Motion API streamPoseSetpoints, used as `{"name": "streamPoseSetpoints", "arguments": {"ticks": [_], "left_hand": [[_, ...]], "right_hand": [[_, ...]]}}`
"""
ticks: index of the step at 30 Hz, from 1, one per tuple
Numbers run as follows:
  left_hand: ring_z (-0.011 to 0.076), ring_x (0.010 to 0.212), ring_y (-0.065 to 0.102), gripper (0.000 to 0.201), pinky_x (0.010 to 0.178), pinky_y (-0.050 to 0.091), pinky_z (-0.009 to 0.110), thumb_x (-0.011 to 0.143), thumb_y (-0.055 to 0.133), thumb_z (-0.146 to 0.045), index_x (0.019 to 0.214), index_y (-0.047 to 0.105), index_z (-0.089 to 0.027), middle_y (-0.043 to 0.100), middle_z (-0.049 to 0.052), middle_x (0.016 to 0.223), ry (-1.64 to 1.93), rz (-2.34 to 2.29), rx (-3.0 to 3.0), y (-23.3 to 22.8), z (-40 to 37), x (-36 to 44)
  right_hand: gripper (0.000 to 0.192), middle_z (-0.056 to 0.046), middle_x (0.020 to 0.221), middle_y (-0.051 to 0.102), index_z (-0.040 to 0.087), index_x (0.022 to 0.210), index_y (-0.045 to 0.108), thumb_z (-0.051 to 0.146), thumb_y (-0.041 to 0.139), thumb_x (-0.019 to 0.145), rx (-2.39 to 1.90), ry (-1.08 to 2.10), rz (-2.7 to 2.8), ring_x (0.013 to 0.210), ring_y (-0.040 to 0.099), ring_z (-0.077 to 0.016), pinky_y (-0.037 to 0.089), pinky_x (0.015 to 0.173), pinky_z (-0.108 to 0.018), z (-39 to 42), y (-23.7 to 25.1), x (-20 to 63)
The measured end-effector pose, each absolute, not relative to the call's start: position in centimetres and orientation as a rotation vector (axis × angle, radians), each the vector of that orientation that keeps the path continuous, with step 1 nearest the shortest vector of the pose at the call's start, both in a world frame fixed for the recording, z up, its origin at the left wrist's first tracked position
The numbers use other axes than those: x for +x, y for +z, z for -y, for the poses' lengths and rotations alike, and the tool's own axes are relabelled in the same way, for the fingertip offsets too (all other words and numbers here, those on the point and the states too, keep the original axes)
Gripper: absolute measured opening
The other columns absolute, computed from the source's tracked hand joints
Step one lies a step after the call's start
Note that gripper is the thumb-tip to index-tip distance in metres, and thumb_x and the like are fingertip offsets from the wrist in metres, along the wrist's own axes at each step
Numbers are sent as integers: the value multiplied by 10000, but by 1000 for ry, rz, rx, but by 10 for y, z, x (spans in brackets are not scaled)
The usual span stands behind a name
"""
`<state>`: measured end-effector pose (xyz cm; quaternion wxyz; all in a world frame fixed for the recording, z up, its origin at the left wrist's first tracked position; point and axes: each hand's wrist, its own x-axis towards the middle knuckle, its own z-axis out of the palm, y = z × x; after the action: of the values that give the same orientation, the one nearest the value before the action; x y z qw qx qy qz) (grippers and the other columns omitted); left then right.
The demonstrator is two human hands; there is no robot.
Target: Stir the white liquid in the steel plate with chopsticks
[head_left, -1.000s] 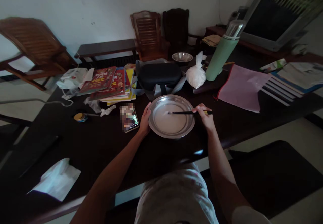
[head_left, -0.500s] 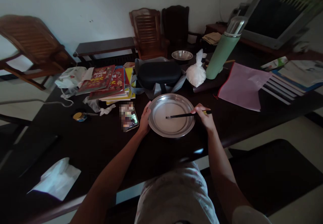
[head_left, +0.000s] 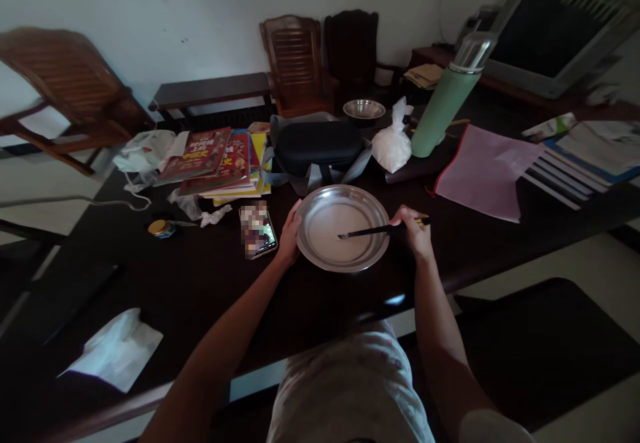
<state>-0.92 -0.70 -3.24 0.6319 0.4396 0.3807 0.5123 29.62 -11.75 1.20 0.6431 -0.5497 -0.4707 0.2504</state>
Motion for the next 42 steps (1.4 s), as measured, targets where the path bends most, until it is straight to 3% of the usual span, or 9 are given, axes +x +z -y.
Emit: {"name": "streamPoseSetpoints", "arguments": {"ticks": [14,19,23,28,31,37,42], "left_hand": [[441,1547,590,906,1294,475,568,724,924,-720,1474,711,-259,669,139,1645,1160,-880,994,-32,10,-9],[441,1559,578,884,1294,480,569,750,910,-722,1478,707,-264,664,138,1651,1158,-869,1009,-33,10,-10],[435,1559,579,847,1292,488,555,767,909,-701,1466,713,-264,659,129,1658,1164,-857,1010,-33,10,-10],[430,1543,595,908,1282,495,544,731,931,-716,1475,703,-248,660,138,1656,1166,-869,999,-32,10,-9],[431,1533,606,939,1284,491,545,711,940,-730,1479,700,-246,676,142,1637,1159,-876,985,-32,9,-10],[424,1530,611,825,1269,506,541,777,912,-686,1463,716,-272,699,118,1614,1154,-870,1025,-32,8,-12],[422,1518,622,823,1272,505,546,789,903,-671,1477,705,-265,698,123,1612,1153,-870,1007,-32,9,-11]], "right_hand": [[570,-40,698,759,289,624,787,808,774,859,-1270,584,1133,732,702,-243,555,772,-413,117,15,295],[608,-30,617,696,280,564,727,793,743,891,-1241,590,1085,651,661,-226,543,720,-406,117,13,297],[569,-46,713,768,287,633,797,806,772,865,-1277,577,1138,745,703,-245,557,779,-414,117,13,296],[613,-27,639,718,279,577,758,820,762,865,-1247,599,1087,672,671,-219,547,738,-391,117,15,296],[587,-35,681,754,282,611,790,816,774,856,-1258,608,1150,726,701,-232,562,765,-393,117,14,296],[595,-23,640,726,283,586,765,801,757,880,-1243,580,1059,663,682,-217,551,724,-384,117,13,296],[565,-34,713,778,287,654,812,810,773,866,-1266,562,1124,755,727,-237,571,797,-402,117,13,296]]}}
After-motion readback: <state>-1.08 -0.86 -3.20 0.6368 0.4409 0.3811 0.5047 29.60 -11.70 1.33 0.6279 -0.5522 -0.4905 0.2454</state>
